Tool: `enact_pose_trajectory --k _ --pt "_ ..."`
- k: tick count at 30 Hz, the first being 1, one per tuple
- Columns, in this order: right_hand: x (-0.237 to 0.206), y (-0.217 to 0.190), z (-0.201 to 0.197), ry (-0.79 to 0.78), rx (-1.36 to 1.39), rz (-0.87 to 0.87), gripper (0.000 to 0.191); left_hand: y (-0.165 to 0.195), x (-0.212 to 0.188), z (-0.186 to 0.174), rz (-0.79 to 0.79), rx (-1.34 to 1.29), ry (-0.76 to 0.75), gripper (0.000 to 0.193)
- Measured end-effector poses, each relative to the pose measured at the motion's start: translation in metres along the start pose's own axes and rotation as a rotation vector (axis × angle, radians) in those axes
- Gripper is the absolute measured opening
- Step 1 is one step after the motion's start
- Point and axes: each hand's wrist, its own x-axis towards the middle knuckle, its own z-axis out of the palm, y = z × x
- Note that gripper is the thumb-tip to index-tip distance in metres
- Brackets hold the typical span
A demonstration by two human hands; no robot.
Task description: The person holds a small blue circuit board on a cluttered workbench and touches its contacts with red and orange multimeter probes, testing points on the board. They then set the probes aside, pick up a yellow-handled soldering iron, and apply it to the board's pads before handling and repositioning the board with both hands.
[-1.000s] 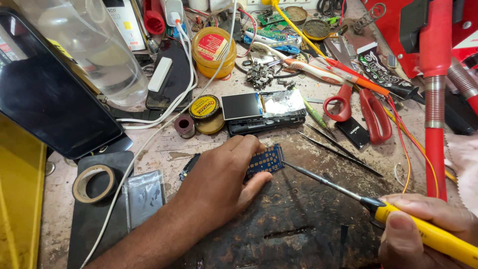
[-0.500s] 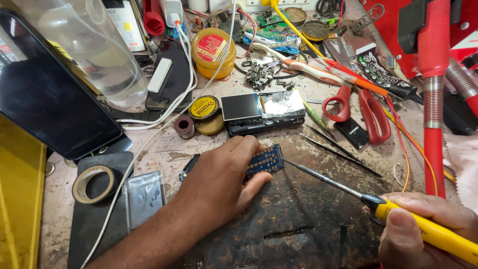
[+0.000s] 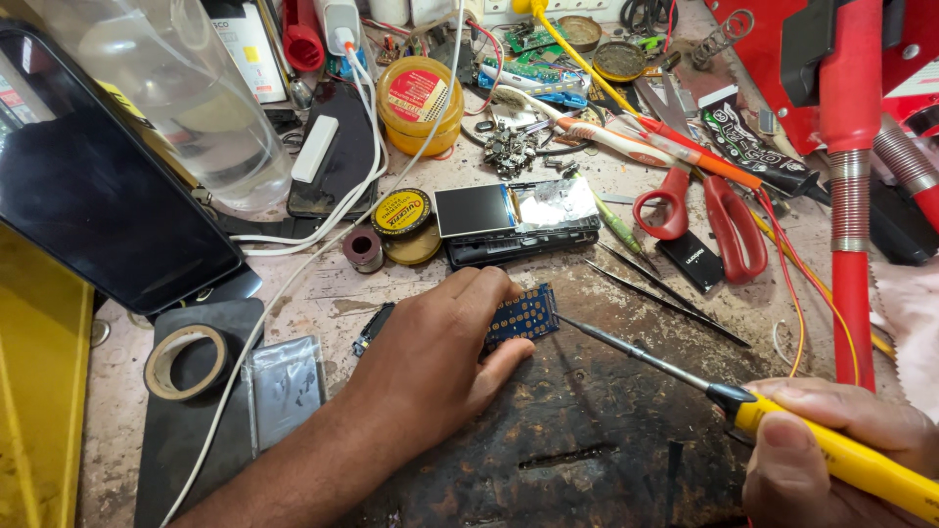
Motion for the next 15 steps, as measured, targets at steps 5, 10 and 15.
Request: enact_pose_trajectory --k 5,10,15 --pt "0.000 -0.001 0.003 0.003 0.002 -0.016 0.026 0.000 0.000 0.000 0.007 0.002 0.003 0.038" --pt "-0.003 0.002 0.000 0.015 -0.047 0.022 0.026 0.001 0.000 0.000 -0.014 0.000 -0.018 0.038" --pt "-0.005 0.011 -0.005 0.002 -0.028 0.006 0.027 0.000 0.000 0.000 -0.013 -0.001 -0.018 0.038"
